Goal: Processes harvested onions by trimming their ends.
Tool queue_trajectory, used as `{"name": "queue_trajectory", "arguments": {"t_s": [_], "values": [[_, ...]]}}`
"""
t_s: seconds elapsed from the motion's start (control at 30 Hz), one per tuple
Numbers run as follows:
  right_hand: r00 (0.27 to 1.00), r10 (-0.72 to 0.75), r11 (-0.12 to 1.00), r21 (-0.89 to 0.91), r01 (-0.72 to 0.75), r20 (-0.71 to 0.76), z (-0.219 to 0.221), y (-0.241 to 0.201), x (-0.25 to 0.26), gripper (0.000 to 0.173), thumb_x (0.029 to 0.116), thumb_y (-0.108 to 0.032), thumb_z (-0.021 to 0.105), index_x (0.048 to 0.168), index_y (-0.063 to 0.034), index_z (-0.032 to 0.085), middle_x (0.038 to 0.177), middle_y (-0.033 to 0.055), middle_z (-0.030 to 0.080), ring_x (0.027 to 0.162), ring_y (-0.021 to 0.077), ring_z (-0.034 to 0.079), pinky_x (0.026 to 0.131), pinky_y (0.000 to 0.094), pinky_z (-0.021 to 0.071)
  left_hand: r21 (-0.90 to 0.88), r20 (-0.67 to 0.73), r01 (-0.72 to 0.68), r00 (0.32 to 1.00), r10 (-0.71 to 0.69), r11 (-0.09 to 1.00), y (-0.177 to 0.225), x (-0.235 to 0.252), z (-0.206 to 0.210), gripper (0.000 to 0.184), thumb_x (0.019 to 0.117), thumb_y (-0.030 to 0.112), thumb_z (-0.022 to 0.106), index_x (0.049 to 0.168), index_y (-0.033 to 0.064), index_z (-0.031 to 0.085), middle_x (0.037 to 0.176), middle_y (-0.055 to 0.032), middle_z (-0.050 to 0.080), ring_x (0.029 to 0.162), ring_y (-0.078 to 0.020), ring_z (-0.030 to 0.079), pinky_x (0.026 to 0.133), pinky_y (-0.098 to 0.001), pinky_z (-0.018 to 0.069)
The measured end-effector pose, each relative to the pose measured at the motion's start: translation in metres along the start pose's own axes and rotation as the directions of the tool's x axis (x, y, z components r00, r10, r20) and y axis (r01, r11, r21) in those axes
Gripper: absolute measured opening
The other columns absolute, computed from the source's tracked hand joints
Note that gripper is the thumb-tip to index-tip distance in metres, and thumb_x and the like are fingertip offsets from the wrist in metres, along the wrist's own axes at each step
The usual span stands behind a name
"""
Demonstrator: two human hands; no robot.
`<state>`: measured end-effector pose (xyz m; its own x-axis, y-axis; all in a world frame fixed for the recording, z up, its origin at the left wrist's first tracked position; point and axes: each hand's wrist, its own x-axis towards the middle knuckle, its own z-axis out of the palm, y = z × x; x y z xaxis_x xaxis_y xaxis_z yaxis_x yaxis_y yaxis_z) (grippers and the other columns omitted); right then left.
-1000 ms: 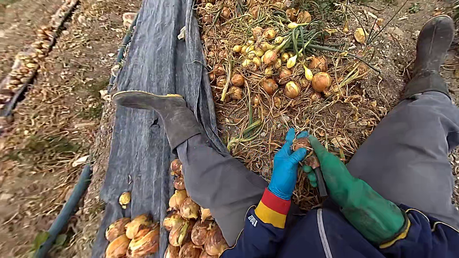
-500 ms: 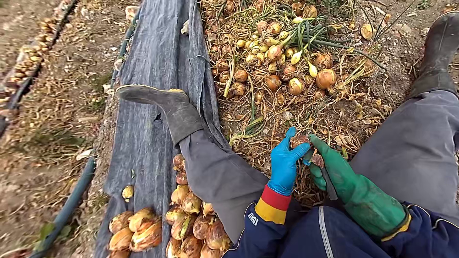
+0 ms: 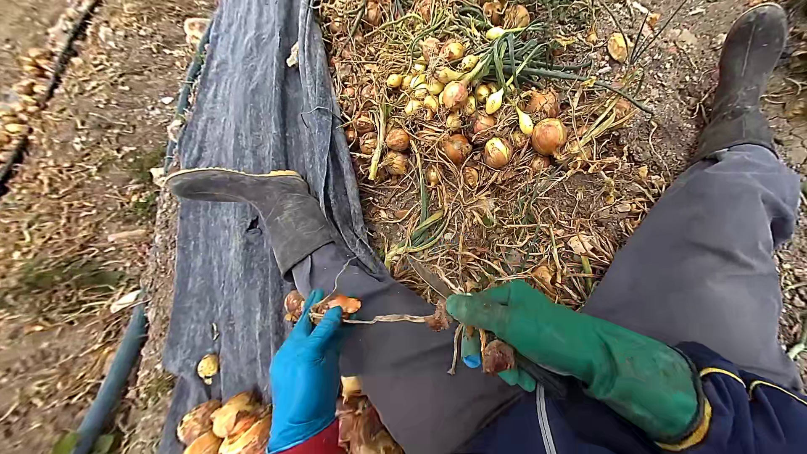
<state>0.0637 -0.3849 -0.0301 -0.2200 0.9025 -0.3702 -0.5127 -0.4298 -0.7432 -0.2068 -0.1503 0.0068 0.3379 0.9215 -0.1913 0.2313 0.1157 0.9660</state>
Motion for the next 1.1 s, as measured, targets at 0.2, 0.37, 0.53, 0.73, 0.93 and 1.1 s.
{"name": "queue_trajectory", "arguments": {"t_s": [0.2, 0.37, 0.53, 0.73, 0.93, 1.1], "values": [[0.89, 0.105, 0.664, -0.635, -0.394, -0.443, -0.073, -0.04, -0.018, 0.044, 0.0869, -0.059, 0.075, 0.108, -0.022, 0.066, 0.082, 0.0017, 0.07, 0.062, 0.0168, 0.069, 0.057, 0.042, 0.0629, 0.9, -0.331, 0.344, 0.939, -0.094, 0.268, 0.028, -0.03, -0.098, 0.055, 0.0852, 0.052, 0.07, 0.12, 0.0092, 0.072, 0.106, -0.0098, 0.074, 0.099, -0.0242, 0.07, 0.09, -0.0532, 0.0538], [0.785, -0.037, 0.562, -0.662, -0.495, -0.619, -0.118, -0.08, -0.07, 0.032, 0.089, -0.044, 0.078, 0.114, -0.0253, 0.068, 0.084, 0.0007, 0.068, 0.073, 0.0181, 0.067, 0.065, 0.049, 0.0585, 0.769, 0.107, -0.317, 0.92, 0.376, 0.556, 0.055, 0.028, 0.085, 0.049, 0.1013, 0.021, 0.062, 0.148, 0.0093, 0.054, 0.132, -0.0049, 0.069, 0.115, -0.0146, 0.069, 0.101, -0.0423, 0.0567], [0.643, -0.211, 0.865, -0.447, -0.228, -0.736, -0.141, -0.105, -0.14, 0.026, 0.0963, -0.027, 0.074, 0.122, -0.0219, 0.071, 0.09, 0.0081, 0.075, 0.064, 0.0225, 0.069, 0.054, 0.0394, 0.0604, 0.425, 0.749, -0.885, 0.461, 0.475, 0.189, 0.047, 0.114, 0.322, 0.053, 0.0932, 0.012, 0.062, 0.146, 0.0094, 0.057, 0.153, -0.0029, 0.054, 0.142, -0.0171, 0.049, 0.117, -0.0462, 0.0421], [0.366, -0.123, 0.955, -0.21, -0.208, -0.922, -0.158, -0.088, -0.198, 0.036, 0.1023, -0.028, 0.065, 0.138, -0.0233, 0.062, 0.091, 0.0123, 0.073, 0.053, 0.022, 0.062, 0.047, 0.0351, 0.0547, 0.112, 0.993, -0.971, 0.103, 0.054, -0.211, 0.03, 0.179, 0.473, 0.096, 0.0752, -0.004, 0.075, 0.161, 0.0114, 0.035, 0.163, -0.0068, 0.041, 0.149, -0.0284, 0.039, 0.112, -0.0564, 0.0412], [0.35, -0.142, 0.988, -0.153, -0.005, -0.926, -0.151, -0.04, -0.165, 0.032, 0.0971, -0.031, 0.072, 0.128, -0.0223, 0.069, 0.089, 0.0113, 0.076, 0.065, 0.0273, 0.072, 0.056, 0.0383, 0.0619, 0.068, 0.988, -0.957, 0.104, -0.113, -0.283, 0.024, 0.209, 0.519, 0.105, 0.0572, 0.01, 0.09, 0.152, 0.0067, 0.046, 0.137, -0.017, 0.059, 0.121, -0.041, 0.058, 0.092, -0.063, 0.0501], [0.455, -0.061, 0.993, -0.009, 0.115, -0.888, -0.123, -0.038, -0.121, 0.025, 0.1018, -0.027, 0.066, 0.125, -0.0173, 0.07, 0.09, 0.0113, 0.077, 0.066, 0.0253, 0.072, 0.059, 0.035, 0.0616, 0.447, 0.89, -0.879, 0.456, 0.02, 0.163, 0.043, 0.176, 0.48, 0.105, 0.0664, 0.052, 0.086, 0.152, 0.0061, 0.047, 0.13, -0.0118, 0.065, 0.119, -0.0285, 0.063, 0.101, -0.0548, 0.0523]]}}
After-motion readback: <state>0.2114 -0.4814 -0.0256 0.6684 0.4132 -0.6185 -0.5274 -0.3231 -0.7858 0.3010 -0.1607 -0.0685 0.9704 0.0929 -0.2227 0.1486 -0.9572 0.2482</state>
